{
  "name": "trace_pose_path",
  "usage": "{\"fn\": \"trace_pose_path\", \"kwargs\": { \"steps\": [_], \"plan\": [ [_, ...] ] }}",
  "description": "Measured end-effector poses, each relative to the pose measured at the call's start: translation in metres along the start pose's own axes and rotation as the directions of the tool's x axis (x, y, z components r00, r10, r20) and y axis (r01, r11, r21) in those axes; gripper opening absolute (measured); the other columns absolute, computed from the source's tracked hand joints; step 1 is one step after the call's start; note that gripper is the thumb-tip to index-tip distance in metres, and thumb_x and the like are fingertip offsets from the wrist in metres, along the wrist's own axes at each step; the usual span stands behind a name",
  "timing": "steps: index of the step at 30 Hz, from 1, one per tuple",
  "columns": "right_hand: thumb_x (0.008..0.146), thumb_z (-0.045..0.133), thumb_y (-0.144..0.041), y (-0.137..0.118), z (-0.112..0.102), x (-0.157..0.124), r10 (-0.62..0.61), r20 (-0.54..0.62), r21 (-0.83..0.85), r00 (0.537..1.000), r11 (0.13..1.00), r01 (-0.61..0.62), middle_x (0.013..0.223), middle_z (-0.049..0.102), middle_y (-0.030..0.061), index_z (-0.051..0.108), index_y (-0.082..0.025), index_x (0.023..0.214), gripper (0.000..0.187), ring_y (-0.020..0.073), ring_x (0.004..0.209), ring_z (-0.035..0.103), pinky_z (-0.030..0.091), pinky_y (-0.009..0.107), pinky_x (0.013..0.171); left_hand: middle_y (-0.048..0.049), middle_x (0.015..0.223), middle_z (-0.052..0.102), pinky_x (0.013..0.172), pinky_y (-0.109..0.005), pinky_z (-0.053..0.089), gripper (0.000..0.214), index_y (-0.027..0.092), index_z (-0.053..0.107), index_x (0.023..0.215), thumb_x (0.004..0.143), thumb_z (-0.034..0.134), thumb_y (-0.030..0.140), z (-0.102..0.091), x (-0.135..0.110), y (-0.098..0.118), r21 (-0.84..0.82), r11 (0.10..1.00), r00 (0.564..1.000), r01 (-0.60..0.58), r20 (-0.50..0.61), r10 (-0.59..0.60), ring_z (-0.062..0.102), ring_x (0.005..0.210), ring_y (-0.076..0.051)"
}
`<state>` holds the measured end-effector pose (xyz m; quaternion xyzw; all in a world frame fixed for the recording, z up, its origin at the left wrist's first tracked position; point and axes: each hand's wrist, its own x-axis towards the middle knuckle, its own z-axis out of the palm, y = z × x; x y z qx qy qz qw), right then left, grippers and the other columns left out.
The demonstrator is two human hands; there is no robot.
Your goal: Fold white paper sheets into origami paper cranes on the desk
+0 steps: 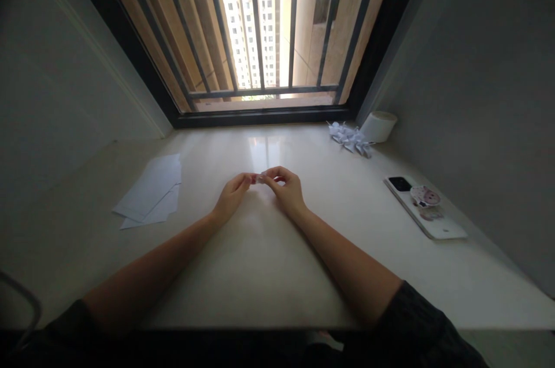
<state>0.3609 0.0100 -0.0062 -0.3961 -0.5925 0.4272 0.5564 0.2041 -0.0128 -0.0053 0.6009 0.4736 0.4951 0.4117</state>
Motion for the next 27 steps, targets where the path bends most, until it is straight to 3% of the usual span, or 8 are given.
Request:
{"fn": "trace_pose_path", "kwargs": {
  "steps": [5,9,12,15,27],
  "plan": [
    [0.068,0.069,-0.043,0.0001,-0.0009,-0.0015,0.002,-0.041,-0.079,0.999,0.997,-0.005,0.078,0.071,0.0032,0.07,-0.021,0.075,0.023,0.0185,0.073,0.063,0.046,0.032,0.068,-0.005,0.085,0.068,0.061,-0.025,0.042,0.038,0.016,0.069,0.088,0.064,0.071,0.046,0.0018,-0.0039,0.002,0.052,0.994,0.994,0.098,0.041,-0.1,0.059,0.069,-0.015],
    [0.065,0.072,-0.041,-0.0025,0.0003,-0.0039,-0.042,-0.065,-0.075,0.997,0.996,0.037,0.073,0.07,0.0008,0.067,-0.022,0.086,0.028,0.0171,0.071,0.063,0.045,0.032,0.07,-0.0021,0.073,0.065,0.057,-0.023,0.04,0.034,0.015,0.069,0.08,0.068,0.067,0.047,0.0024,-0.0046,0.0032,0.069,0.993,0.995,0.097,0.029,-0.099,0.055,0.063,-0.013],
    [0.066,0.071,-0.043,-0.0022,0.0009,-0.0036,-0.072,-0.083,-0.094,0.994,0.993,0.064,0.075,0.068,0.0011,0.064,-0.022,0.079,0.026,0.0169,0.072,0.062,0.046,0.032,0.07,-0.0014,0.07,0.064,0.058,-0.023,0.04,0.034,0.015,0.069,0.075,0.069,0.065,0.048,0.0023,-0.0026,0.0039,0.058,0.996,0.998,0.064,-0.014,-0.063,0.054,0.063,-0.012],
    [0.069,0.068,-0.045,-0.0005,0.0004,-0.0024,-0.065,-0.053,-0.16,0.996,0.986,0.056,0.077,0.068,0.0021,0.065,-0.021,0.071,0.024,0.0176,0.074,0.061,0.045,0.033,0.071,-0.0012,0.069,0.063,0.058,-0.023,0.04,0.035,0.014,0.068,0.072,0.068,0.066,0.049,0.0021,-0.001,0.0037,0.045,0.997,0.998,0.061,-0.021,-0.06,0.054,0.063,-0.012],
    [0.071,0.066,-0.045,0.0012,-0.0011,-0.0012,-0.053,0.057,-0.154,0.997,0.986,0.061,0.082,0.068,0.0026,0.067,-0.022,0.076,0.024,0.0184,0.081,0.061,0.045,0.033,0.073,0.0003,0.064,0.061,0.052,-0.022,0.037,0.036,0.014,0.069,0.073,0.069,0.064,0.05,0.0014,-0.0032,0.0022,0.107,0.99,0.995,0.096,0.028,-0.099,0.05,0.056,-0.011]
  ]
}}
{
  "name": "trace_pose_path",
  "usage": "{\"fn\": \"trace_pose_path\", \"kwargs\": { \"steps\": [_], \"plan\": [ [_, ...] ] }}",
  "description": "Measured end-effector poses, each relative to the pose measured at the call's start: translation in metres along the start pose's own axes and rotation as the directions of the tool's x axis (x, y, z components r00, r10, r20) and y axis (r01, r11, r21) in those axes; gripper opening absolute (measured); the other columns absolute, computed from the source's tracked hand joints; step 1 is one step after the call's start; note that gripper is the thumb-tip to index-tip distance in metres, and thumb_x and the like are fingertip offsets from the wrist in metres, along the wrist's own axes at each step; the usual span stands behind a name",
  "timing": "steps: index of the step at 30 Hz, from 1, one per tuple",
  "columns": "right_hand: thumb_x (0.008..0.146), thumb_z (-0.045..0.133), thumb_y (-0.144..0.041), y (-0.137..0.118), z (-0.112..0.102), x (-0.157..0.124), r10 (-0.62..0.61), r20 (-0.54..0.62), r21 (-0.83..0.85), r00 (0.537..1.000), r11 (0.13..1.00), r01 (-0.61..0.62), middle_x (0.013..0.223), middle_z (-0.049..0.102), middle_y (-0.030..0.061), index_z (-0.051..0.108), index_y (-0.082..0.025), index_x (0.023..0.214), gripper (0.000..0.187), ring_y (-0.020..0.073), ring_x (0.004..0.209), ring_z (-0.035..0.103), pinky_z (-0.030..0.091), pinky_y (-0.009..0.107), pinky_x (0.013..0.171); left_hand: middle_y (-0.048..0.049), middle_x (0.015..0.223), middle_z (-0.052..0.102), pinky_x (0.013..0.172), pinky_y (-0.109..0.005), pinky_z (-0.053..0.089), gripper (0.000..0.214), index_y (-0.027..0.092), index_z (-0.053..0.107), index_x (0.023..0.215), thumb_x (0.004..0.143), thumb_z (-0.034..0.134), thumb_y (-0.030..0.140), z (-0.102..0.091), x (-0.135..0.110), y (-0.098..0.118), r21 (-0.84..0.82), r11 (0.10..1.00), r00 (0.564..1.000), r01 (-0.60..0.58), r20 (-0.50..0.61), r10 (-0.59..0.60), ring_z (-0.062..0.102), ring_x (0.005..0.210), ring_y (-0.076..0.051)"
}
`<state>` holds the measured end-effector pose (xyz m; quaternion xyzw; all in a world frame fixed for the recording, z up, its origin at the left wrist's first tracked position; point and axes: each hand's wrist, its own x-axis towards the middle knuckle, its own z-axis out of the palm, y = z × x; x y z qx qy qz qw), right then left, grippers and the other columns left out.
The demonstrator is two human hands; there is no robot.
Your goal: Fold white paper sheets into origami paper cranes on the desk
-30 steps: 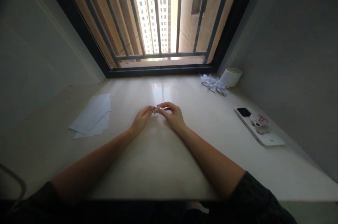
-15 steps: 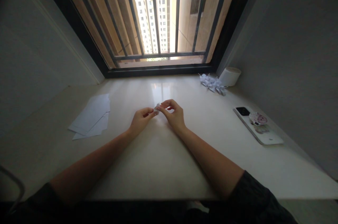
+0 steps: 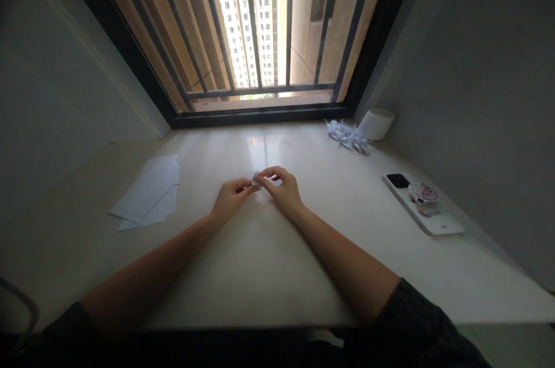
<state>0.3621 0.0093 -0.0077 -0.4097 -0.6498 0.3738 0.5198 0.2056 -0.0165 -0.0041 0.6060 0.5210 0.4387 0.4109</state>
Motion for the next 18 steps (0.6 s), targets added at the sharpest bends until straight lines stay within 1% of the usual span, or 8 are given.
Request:
{"fn": "trace_pose_path", "kwargs": {
  "steps": [5,10,14,16,18],
  "plan": [
    [0.071,0.065,-0.045,-0.002,0.0,0.0,0.006,0.031,0.023,1.0,1.0,-0.006,0.083,0.067,0.0019,0.064,-0.021,0.073,0.024,0.0178,0.082,0.06,0.045,0.033,0.075,0.0009,0.059,0.059,0.049,-0.021,0.034,0.037,0.015,0.07,0.072,0.068,0.065,0.051,0.0,-0.001,0.001,0.049,0.999,1.0,0.0,0.009,-0.001,0.048,0.052,-0.01],
    [0.072,0.064,-0.048,0.003,0.001,0.002,0.069,0.041,0.147,0.997,0.986,-0.075,0.08,0.065,0.0016,0.062,-0.021,0.071,0.028,0.0167,0.077,0.059,0.045,0.031,0.071,-0.0017,0.067,0.065,0.057,-0.023,0.04,0.032,0.015,0.07,0.07,0.068,0.066,0.046,0.0,0.002,0.002,-0.021,1.0,1.0,-0.023,-0.009,0.023,0.055,0.062,-0.013],
    [0.072,0.063,-0.049,0.008,0.003,0.002,0.127,0.042,0.237,0.991,0.962,-0.133,0.077,0.064,0.0001,0.06,-0.021,0.072,0.028,0.0158,0.071,0.058,0.045,0.029,0.067,-0.0029,0.07,0.067,0.062,-0.024,0.042,0.031,0.015,0.07,0.07,0.069,0.065,0.045,-0.001,0.004,0.0,-0.043,0.998,0.999,-0.046,-0.029,0.045,0.059,0.068,-0.016],
    [0.073,0.063,-0.048,0.009,0.004,0.002,0.148,0.032,0.267,0.989,0.952,-0.151,0.077,0.063,-0.0004,0.06,-0.021,0.073,0.027,0.0151,0.07,0.057,0.044,0.029,0.066,-0.0035,0.071,0.068,0.064,-0.025,0.043,0.031,0.015,0.07,0.071,0.071,0.064,0.045,-0.001,0.004,-0.002,-0.04,0.997,0.998,-0.059,-0.037,0.058,0.06,0.069,-0.016],
    [0.073,0.063,-0.047,0.009,0.004,0.003,0.148,0.017,0.262,0.989,0.954,-0.147,0.076,0.062,-0.0004,0.059,-0.021,0.072,0.026,0.0149,0.071,0.057,0.044,0.029,0.068,-0.004,0.073,0.069,0.065,-0.025,0.044,0.03,0.015,0.07,0.072,0.072,0.063,0.044,-0.001,0.004,-0.003,-0.03,0.997,0.997,-0.065,-0.044,0.064,0.061,0.071,-0.017]
  ]
}}
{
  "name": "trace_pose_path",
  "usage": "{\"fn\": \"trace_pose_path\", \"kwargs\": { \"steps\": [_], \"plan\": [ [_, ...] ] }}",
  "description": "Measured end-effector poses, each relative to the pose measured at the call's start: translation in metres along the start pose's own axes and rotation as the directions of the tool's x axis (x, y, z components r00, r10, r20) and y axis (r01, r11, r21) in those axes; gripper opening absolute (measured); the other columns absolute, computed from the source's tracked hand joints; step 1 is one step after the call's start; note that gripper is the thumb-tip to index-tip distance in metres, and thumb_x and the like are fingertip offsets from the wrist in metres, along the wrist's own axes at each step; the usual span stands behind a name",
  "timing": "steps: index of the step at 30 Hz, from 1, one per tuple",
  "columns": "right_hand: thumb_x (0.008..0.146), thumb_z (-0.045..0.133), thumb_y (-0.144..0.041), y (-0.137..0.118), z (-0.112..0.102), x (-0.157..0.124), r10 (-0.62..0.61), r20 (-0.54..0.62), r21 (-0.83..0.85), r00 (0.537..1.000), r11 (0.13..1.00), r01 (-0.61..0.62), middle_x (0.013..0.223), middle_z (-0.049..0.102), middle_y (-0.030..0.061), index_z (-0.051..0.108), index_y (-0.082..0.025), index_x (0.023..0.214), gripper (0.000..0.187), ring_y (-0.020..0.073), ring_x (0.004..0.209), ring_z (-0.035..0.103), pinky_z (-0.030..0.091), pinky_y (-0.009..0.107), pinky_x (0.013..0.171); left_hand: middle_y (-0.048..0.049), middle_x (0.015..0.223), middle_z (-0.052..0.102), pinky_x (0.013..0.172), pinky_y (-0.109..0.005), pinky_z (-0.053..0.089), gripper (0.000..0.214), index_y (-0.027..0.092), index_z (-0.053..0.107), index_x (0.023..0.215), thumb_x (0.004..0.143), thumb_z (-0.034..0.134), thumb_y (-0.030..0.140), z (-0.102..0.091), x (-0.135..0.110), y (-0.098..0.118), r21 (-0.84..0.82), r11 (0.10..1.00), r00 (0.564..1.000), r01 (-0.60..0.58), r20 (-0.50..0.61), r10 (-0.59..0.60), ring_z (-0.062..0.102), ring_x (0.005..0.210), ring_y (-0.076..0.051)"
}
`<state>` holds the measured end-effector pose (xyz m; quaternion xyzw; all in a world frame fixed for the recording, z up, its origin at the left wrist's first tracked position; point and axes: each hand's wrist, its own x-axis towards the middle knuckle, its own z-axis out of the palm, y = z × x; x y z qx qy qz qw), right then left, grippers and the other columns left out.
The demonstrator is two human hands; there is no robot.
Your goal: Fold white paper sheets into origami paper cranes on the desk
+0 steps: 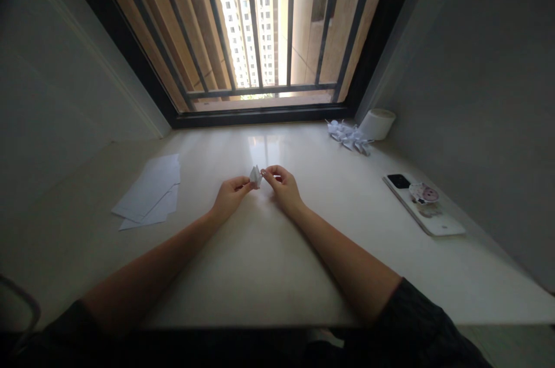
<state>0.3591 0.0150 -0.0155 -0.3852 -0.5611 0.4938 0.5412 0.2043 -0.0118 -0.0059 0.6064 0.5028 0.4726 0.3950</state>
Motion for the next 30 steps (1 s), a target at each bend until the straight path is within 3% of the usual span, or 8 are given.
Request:
{"fn": "trace_pose_path", "kwargs": {
  "steps": [8,16,20,30],
  "plan": [
    [0.073,0.064,-0.045,-0.005,-0.003,-0.001,-0.08,-0.015,-0.27,0.997,0.96,0.073,0.083,0.068,0.0033,0.066,-0.021,0.077,0.024,0.0185,0.078,0.06,0.044,0.031,0.069,-0.0036,0.075,0.07,0.064,-0.025,0.043,0.028,0.016,0.072,0.074,0.071,0.065,0.043,0.0,-0.001,0.003,0.039,0.999,0.999,0.016,-0.032,-0.015,0.062,0.071,-0.016],
    [0.074,0.064,-0.044,-0.012,-0.001,-0.008,-0.26,-0.099,-0.4,0.961,0.894,0.201,0.078,0.069,0.003,0.069,-0.024,0.073,0.021,0.0197,0.08,0.06,0.046,0.034,0.071,-0.0049,0.075,0.07,0.066,-0.026,0.043,0.03,0.015,0.072,0.072,0.067,0.068,0.045,0.0,0.0,0.002,-0.042,0.998,0.994,0.045,-0.102,-0.049,0.062,0.072,-0.017],
    [0.077,0.062,-0.04,-0.014,0.0,-0.009,-0.296,-0.037,-0.408,0.954,0.876,0.256,0.079,0.068,0.0025,0.067,-0.023,0.074,0.018,0.0189,0.081,0.059,0.046,0.033,0.071,-0.0051,0.076,0.071,0.069,-0.026,0.043,0.028,0.016,0.071,0.072,0.068,0.068,0.044,-0.001,0.001,0.0,-0.078,0.996,0.993,0.034,-0.109,-0.043,0.063,0.075,-0.018],
    [0.08,0.058,-0.038,-0.009,0.001,-0.005,-0.23,0.121,-0.382,0.966,0.887,0.259,0.083,0.065,0.0029,0.062,-0.023,0.075,0.017,0.0186,0.083,0.057,0.045,0.033,0.074,-0.0052,0.078,0.071,0.075,-0.028,0.043,0.028,0.016,0.072,0.073,0.069,0.067,0.044,-0.002,0.0,-0.001,-0.098,0.995,0.995,0.027,-0.091,-0.036,0.062,0.078,-0.018]
  ]
}}
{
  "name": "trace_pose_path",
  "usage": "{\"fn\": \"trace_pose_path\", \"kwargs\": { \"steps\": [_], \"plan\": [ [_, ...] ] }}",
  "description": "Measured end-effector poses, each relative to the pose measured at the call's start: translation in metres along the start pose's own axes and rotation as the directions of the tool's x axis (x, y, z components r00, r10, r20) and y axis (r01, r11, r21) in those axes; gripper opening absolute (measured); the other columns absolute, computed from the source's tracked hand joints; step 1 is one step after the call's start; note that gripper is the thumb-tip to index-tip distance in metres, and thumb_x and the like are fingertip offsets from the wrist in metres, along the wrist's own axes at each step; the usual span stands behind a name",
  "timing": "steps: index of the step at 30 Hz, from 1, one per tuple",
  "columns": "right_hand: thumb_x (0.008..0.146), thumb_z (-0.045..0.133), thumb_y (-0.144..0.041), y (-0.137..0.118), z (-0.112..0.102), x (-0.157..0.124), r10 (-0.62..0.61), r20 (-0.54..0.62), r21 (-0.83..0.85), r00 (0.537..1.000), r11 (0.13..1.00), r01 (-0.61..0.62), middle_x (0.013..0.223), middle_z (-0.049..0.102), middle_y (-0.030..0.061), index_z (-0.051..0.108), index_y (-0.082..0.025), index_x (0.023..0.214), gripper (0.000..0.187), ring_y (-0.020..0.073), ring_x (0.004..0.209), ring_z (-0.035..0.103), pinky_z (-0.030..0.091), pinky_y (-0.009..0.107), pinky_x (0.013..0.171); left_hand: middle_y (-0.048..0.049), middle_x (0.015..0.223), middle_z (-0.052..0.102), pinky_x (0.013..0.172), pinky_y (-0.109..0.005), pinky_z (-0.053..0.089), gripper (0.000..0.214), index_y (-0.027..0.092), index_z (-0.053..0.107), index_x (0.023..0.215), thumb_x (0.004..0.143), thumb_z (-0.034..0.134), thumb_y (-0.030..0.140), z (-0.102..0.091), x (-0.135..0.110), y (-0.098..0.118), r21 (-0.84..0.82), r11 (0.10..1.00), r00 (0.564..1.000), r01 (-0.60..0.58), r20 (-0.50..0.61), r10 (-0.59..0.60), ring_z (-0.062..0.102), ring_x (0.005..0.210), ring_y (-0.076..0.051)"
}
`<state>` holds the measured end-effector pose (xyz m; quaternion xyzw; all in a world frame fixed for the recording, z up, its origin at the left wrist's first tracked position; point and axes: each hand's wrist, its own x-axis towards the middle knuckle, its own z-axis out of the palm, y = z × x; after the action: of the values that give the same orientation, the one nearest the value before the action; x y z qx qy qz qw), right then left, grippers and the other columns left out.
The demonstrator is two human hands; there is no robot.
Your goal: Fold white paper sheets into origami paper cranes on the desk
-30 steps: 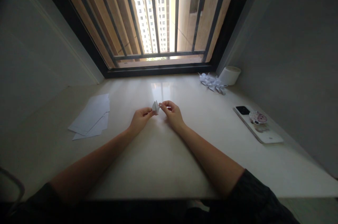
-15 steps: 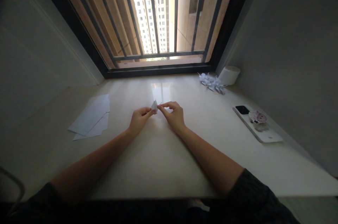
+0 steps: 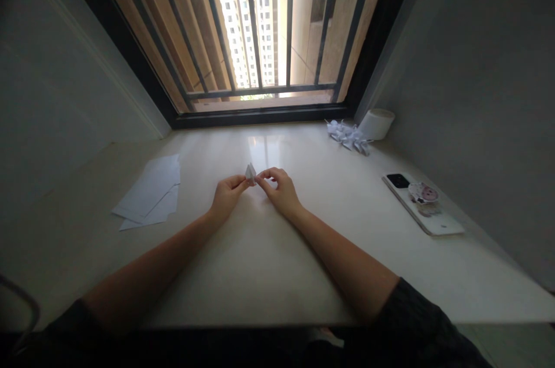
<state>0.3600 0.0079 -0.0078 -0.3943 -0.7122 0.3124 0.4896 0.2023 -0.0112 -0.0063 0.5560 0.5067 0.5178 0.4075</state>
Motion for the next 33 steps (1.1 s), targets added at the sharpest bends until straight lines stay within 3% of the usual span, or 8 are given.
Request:
{"fn": "trace_pose_path", "kwargs": {
  "steps": [9,15,24,28,33],
  "plan": [
    [0.085,0.052,-0.03,-0.003,0.0027,-0.0032,-0.06,-0.067,-0.123,0.996,0.991,0.052,0.081,0.065,0.0036,0.057,-0.022,0.073,0.015,0.0197,0.082,0.055,0.042,0.036,0.077,-0.0053,0.077,0.071,0.075,-0.028,0.044,0.028,0.016,0.072,0.072,0.067,0.068,0.044,0.0017,0.0001,0.0023,-0.011,1.0,1.0,0.005,-0.007,-0.006,0.062,0.078,-0.018],
    [0.084,0.053,-0.031,-0.0003,0.0053,-0.0038,-0.027,-0.115,-0.083,0.993,0.996,0.017,0.083,0.066,0.0037,0.058,-0.022,0.072,0.016,0.0204,0.083,0.055,0.042,0.036,0.075,-0.0052,0.08,0.071,0.076,-0.029,0.044,0.03,0.016,0.072,0.074,0.066,0.068,0.045,0.0019,0.0003,0.003,-0.049,0.998,0.998,0.042,-0.046,-0.044,0.062,0.08,-0.019],
    [0.084,0.053,-0.029,-0.0041,-0.002,-0.0022,-0.077,-0.065,-0.158,0.995,0.985,0.066,0.083,0.066,0.0033,0.058,-0.024,0.072,0.014,0.0215,0.085,0.055,0.041,0.038,0.082,-0.0046,0.082,0.069,0.064,-0.024,0.043,0.034,0.015,0.072,0.083,0.066,0.069,0.045,0.0027,-0.001,0.0062,0.063,0.998,0.999,0.018,0.043,-0.02,0.06,0.075,-0.017],
    [0.085,0.053,-0.028,-0.0051,-0.0024,-0.0019,-0.105,-0.018,-0.177,0.994,0.979,0.1,0.083,0.066,0.0034,0.06,-0.024,0.073,0.013,0.0219,0.085,0.055,0.041,0.039,0.082,-0.0023,0.076,0.068,0.06,-0.023,0.042,0.034,0.015,0.072,0.078,0.066,0.068,0.046,0.0031,-0.002,0.0074,0.088,0.996,0.999,0.017,0.034,-0.02,0.058,0.069,-0.015],
    [0.083,0.056,-0.029,-0.0025,-0.0007,-0.0022,-0.102,-0.065,-0.116,0.993,0.989,0.094,0.082,0.067,0.0024,0.063,-0.024,0.076,0.011,0.0204,0.084,0.056,0.042,0.036,0.08,-0.0017,0.073,0.067,0.059,-0.023,0.04,0.032,0.015,0.071,0.074,0.066,0.068,0.046,0.0027,-0.0005,0.0039,0.054,0.998,1.0,0.025,-0.001,-0.025,0.056,0.065,-0.013]
  ]
}}
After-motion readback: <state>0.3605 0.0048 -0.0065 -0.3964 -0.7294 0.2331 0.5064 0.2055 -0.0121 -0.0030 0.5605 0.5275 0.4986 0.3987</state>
